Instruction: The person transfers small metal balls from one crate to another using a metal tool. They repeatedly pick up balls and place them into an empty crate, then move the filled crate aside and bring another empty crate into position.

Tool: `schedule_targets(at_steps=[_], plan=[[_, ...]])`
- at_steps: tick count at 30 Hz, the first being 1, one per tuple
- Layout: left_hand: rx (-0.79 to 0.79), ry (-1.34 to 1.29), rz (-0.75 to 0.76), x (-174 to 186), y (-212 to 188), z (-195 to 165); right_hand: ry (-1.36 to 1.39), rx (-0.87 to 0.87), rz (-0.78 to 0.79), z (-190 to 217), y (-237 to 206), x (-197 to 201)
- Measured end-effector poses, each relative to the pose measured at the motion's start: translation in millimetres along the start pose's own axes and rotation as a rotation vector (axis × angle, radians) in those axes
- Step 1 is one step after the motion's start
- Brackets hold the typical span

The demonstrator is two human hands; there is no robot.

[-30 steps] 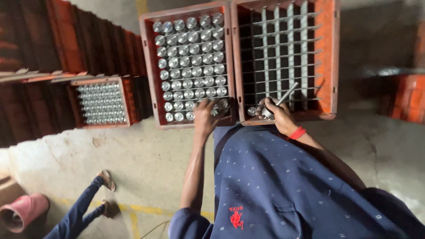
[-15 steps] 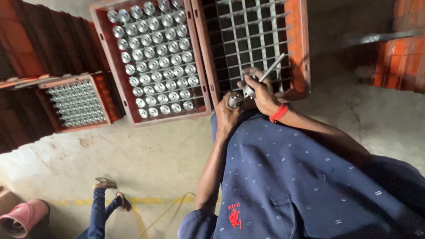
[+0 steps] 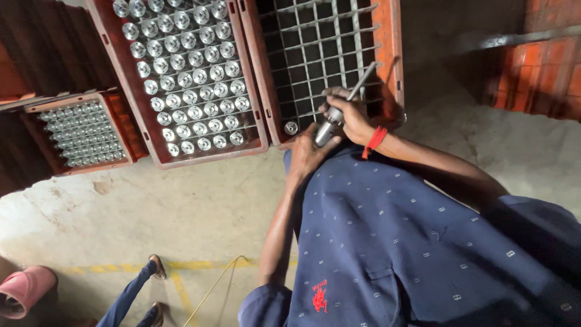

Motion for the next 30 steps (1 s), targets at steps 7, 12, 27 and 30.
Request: schedule_targets(at_steps=[7,12,27,30], plan=[[-0.537,0.569,-0.236,33.7,-6.4,35.9,0.233,0.029,-0.156,-5.6,12.5,34.8],[-0.446,0.295,-0.141,45.7,-2.5,61.1,0.184,0.025,-0.217,-19.0,-1.3,26.6],[-0.185,0.426,-0.465,151.0,49.7,88.5,0.087,-0.196,-0.019,-28.6,-29.8,-42.7],[-0.428,0.379,-0.549,175.9,16.6,80.5,-0.025,-0.127,-0.067,-27.0,-41.4,-41.5]])
Point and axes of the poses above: each hand's wrist, its own y-axis towards the middle knuckle, its own x-axis out of the back of the hand, z = x × y, the point moved 3 cm from there along y, towards the middle knuckle, and after that the axes turned 1 degree about z, right-handed, at the moved point
